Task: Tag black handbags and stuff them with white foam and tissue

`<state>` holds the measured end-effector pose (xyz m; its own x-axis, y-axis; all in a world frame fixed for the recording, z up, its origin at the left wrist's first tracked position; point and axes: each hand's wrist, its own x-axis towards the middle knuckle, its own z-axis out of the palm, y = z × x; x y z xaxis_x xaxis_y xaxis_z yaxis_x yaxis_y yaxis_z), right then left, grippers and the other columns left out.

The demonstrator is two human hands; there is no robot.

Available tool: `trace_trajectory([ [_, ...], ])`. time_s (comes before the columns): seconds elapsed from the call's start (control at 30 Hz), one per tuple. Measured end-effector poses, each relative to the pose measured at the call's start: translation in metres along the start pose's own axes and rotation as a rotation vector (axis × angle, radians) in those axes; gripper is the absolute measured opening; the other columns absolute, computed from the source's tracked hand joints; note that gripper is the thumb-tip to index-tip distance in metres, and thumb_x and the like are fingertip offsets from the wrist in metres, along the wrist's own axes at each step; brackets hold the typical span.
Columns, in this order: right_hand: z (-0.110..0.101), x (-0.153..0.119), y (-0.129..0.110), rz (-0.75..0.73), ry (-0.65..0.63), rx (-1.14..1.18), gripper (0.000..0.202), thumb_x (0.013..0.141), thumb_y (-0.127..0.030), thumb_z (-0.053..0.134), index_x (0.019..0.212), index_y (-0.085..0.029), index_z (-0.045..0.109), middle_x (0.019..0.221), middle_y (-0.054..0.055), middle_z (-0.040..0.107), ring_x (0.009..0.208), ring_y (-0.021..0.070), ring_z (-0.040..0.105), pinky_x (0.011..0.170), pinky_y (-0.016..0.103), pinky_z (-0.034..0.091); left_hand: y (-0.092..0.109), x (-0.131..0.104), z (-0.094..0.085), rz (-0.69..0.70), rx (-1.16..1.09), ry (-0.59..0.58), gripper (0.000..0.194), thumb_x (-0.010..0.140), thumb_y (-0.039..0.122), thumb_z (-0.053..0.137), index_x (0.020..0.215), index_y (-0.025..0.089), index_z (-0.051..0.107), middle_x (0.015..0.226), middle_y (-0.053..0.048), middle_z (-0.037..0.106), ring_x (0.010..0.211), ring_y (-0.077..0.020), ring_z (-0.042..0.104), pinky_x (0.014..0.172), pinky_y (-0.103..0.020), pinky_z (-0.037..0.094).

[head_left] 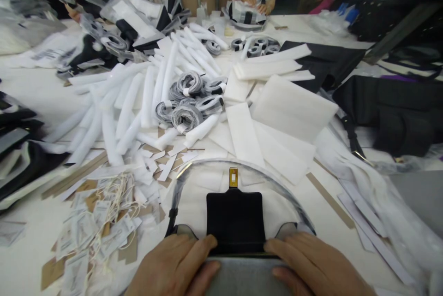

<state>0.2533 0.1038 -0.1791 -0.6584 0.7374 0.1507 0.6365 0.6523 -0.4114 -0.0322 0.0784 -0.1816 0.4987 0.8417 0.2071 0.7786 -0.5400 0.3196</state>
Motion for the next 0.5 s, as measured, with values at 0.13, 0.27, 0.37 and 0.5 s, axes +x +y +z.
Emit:
trace_trajectory([
  [0.13,0.024,0.007,0.006,0.053,-0.143,-0.009,0.034,0.099,-0.018,0.038,0.131,-0.022,0.049,0.092,0.003,0.072,0.069,0.0197,0.070,0.058,0.031,0.055,-0.005,-0.002,0.026,-0.021,0.097,-0.063,0.037,0.106,0.038,0.026,0.119,0.020,0.056,0.089,-0.001,0.074,0.065,-0.0159,0.069,0.055,-0.028,0.054],
  [0.27,0.035,0.011,0.011,0.070,-0.247,-0.028,0.039,0.093,-0.014,0.046,0.131,-0.023,0.049,0.115,0.006,0.067,0.077,0.0195,0.071,0.059,0.031,0.057,-0.009,-0.002,0.037,-0.030,0.162,-0.176,0.037,0.106,0.032,0.025,0.125,0.019,0.055,0.116,-0.006,0.070,0.071,-0.0162,0.070,0.059,-0.031,0.055],
  [0.37,0.038,0.009,0.009,0.045,-0.134,-0.055,0.028,0.096,-0.012,0.043,0.117,-0.021,0.059,0.119,0.008,0.066,0.091,0.0222,0.069,0.071,0.035,0.058,-0.006,0.001,0.034,0.048,0.210,-0.162,0.034,0.104,0.023,0.030,0.121,0.021,0.060,0.121,-0.005,0.069,0.090,-0.0193,0.069,0.074,-0.035,0.055],
  [0.5,0.038,0.003,0.000,-0.069,0.075,-0.059,0.027,0.101,-0.015,0.041,0.101,-0.021,0.067,0.106,0.006,0.071,0.094,0.0220,0.066,0.084,0.037,0.054,0.005,-0.001,0.031,0.168,0.253,-0.055,0.033,0.102,0.020,0.034,0.115,0.023,0.064,0.119,-0.002,0.070,0.109,-0.0199,0.063,0.098,-0.038,0.047],
])
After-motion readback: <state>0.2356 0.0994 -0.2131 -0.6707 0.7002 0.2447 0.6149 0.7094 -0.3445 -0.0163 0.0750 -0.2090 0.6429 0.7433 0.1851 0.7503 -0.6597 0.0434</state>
